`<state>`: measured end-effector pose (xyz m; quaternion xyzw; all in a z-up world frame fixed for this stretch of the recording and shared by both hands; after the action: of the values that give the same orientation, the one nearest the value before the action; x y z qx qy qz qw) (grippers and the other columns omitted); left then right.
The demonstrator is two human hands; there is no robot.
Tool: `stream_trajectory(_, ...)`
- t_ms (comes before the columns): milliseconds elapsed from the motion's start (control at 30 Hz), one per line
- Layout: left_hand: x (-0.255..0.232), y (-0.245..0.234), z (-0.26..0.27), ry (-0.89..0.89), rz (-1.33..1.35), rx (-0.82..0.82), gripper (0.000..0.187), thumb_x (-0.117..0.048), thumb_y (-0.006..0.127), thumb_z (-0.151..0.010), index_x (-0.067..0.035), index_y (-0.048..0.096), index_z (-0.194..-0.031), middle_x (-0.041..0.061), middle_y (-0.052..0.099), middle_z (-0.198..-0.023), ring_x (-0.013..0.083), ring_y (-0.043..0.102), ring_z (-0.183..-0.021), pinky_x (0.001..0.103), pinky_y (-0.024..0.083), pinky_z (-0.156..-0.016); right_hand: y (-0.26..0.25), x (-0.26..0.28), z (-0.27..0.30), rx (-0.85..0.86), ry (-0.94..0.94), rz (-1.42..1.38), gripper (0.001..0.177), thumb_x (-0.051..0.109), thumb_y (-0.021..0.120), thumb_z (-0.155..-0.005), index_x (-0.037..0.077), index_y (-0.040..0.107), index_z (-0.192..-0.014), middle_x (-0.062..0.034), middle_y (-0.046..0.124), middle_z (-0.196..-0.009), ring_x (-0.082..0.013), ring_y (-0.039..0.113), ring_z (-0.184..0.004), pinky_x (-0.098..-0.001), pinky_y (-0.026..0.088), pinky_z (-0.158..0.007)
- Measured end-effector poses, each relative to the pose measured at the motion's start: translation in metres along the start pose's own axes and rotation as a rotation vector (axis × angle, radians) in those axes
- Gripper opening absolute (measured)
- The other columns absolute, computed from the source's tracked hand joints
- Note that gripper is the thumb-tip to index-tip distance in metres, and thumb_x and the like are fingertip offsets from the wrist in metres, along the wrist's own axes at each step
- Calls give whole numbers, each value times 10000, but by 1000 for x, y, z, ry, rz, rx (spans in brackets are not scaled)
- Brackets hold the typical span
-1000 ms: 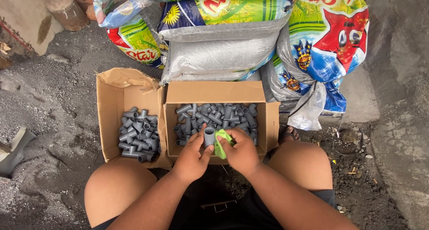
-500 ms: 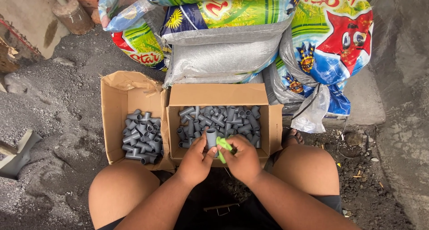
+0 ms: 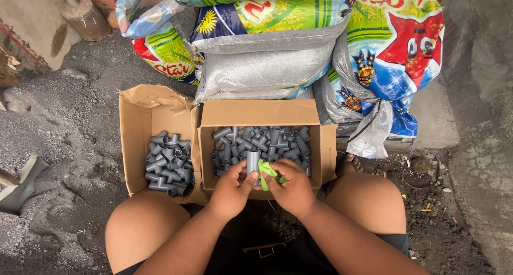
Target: Cleaning grey PVC pipe T-fittings using a green cloth and sorting them between cardboard boxes.
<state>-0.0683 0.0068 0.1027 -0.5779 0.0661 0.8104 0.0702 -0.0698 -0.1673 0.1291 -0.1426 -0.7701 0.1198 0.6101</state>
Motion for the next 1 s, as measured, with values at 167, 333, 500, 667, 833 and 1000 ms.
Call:
stream_trajectory(167,-3,-2,1,39,8,12,555,-138,591,-1018,60,418,-1507,269,598,-1187,323,761,-1001,402,694,-867,3,-5,3,-42,-25,19,143,2,747,-848,-22,745,-988,-193,710,-832,-293,707,-707,-396,574,-613)
stream_trajectory(333,-16,-5,8,-28,-26,45,565,-117,558,-1021,72,378,-1523,231,579,-1244,278,778,-966,377,693,-881,4,9,4,45,-81,59,183,-8,717,-849,49,783,-1011,-143,746,-864,-277,728,-736,-395,607,-644)
stream_trajectory(500,-36,3,18,-167,-154,55,638,-188,611,-986,-203,405,-1590,60,705,-1200,143,751,-938,272,586,-860,3,-9,4,-5,-195,128,257,23,720,-862,27,736,-1119,-139,698,-945,-249,694,-793,-350,594,-656)
stream_trajectory(667,-13,-3,3,-95,-291,48,680,-172,638,-906,-241,452,-1557,9,506,-1595,140,544,-1410,250,441,-1104,13,-29,12,125,-250,246,339,104,720,-853,77,731,-1190,-58,643,-1086,-223,680,-871,-348,557,-670)
stream_trajectory(833,1,-6,-2,-34,-314,-64,665,-190,795,-849,-257,585,-1476,-58,499,-1477,110,569,-1091,258,515,-1001,4,-32,3,-14,-220,310,319,149,679,-899,136,752,-1209,-40,641,-1081,-208,689,-908,-333,583,-754)
stream_trajectory(1000,-24,-5,7,-207,-209,-45,651,-84,757,-851,-301,637,-1452,16,697,-1045,107,633,-849,230,519,-773,16,-27,11,154,-379,385,357,87,722,-838,90,722,-1195,-96,653,-1059,-287,652,-883,-410,550,-705)
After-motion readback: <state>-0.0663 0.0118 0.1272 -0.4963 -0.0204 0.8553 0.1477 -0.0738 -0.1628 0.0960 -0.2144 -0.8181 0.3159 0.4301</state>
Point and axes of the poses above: each hand's wrist, its own z-axis away from the middle knuckle, its own y-axis out of the palm, x = y × z, the point moved 3 cm from there along -z, towards the middle knuckle
